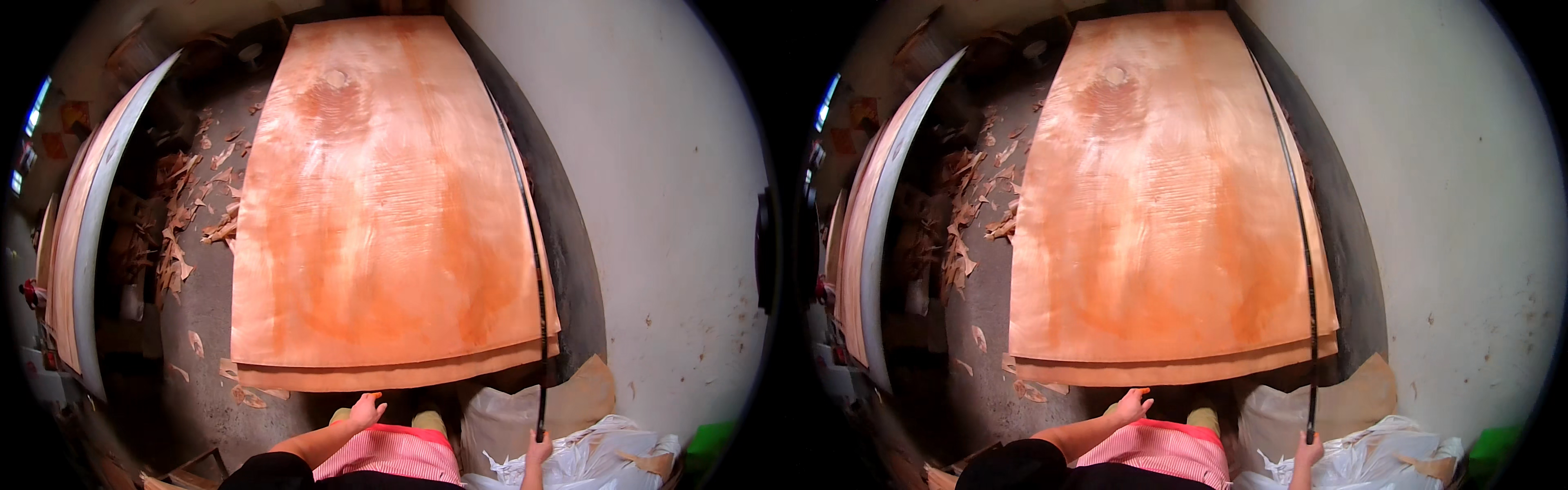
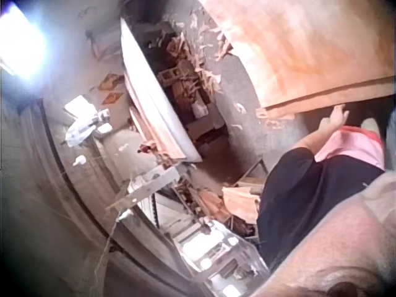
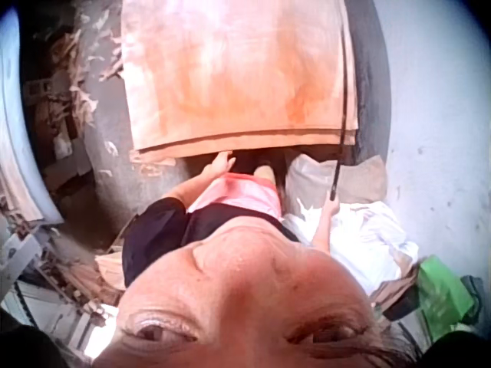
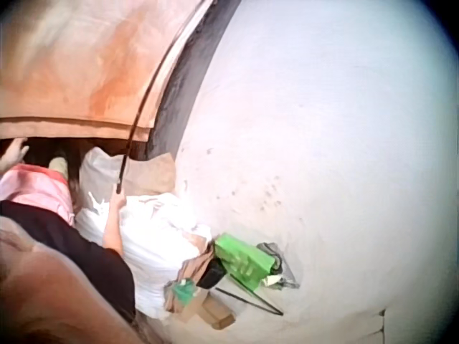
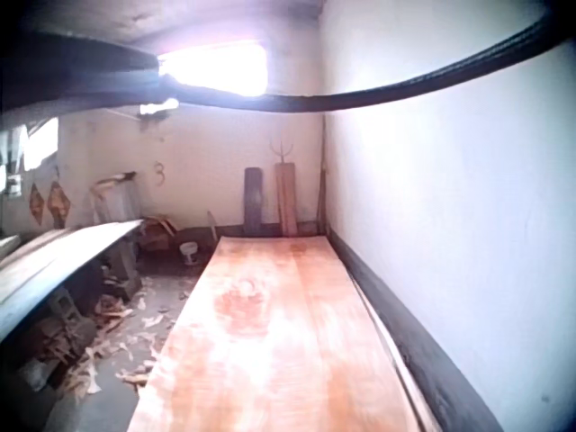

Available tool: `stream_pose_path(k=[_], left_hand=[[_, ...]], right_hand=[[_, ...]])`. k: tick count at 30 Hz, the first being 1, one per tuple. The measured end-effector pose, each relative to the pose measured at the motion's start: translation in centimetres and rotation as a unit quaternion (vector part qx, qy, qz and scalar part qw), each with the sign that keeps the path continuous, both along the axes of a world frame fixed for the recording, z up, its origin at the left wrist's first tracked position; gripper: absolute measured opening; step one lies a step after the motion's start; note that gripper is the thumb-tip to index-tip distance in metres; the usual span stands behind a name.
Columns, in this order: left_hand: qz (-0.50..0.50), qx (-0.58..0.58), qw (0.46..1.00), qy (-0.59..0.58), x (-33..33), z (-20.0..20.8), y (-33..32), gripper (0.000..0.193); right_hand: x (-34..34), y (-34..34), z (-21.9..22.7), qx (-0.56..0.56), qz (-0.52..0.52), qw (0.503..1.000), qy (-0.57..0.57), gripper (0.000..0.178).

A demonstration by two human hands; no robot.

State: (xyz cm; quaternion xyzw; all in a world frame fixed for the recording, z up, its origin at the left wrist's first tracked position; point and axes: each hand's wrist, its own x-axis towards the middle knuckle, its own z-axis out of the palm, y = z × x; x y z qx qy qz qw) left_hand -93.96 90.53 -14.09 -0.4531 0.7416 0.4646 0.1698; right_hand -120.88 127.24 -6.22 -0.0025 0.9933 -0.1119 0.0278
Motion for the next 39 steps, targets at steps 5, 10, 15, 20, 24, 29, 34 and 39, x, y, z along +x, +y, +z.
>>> stream_pose_path(k=[5, 10, 15, 20, 24, 29, 34, 39], left_hand=[[0.016, -0.046, 0.998, 0.039, 6.3, 1.8, -3.2, 0.044], [0.048, -0.108, 0.992, 0.038, 15.9, 4.7, -7.5, 0.045], [0.130, -0.141, 0.981, -0.036, 27.4, 6.4, -9.0, 0.042], [0.153, -0.169, 0.972, -0.049, 34.8, 6.3, -6.7, 0.046], [0.162, -0.170, 0.972, -0.034, 39.7, 6.6, -3.6, 0.045], [0.141, -0.160, 0.977, -0.024, 43.9, 8.9, -0.6, 0.045], [0.183, -0.161, 0.970, -0.010, 49.6, 8.3, 0.0, 0.044], [0.203, -0.150, 0.967, -0.023, 52.3, 10.0, -0.5, 0.041]], right_hand=[[7.6, -6.8, -0.2, -0.179, 0.035, 0.980, -0.083, 0.030], [14.9, -11.2, -0.1, -0.194, 0.091, 0.968, -0.129, 0.031], [19.9, -14.2, 2.5, -0.093, 0.157, 0.975, -0.130, 0.037], [19.1, -10.0, 0.0, 0.038, 0.102, 0.979, -0.172, 0.049], [22.4, -5.0, 1.5, 0.095, 0.053, 0.976, -0.190, 0.048], [29.6, 1.8, 1.9, 0.093, -0.026, 0.979, -0.179, 0.045], [32.2, 0.2, 3.7, 0.070, -0.011, 0.987, -0.143, 0.046], [34.3, -4.1, 0.3, -0.031, 0.080, 0.974, -0.211, 0.051]])
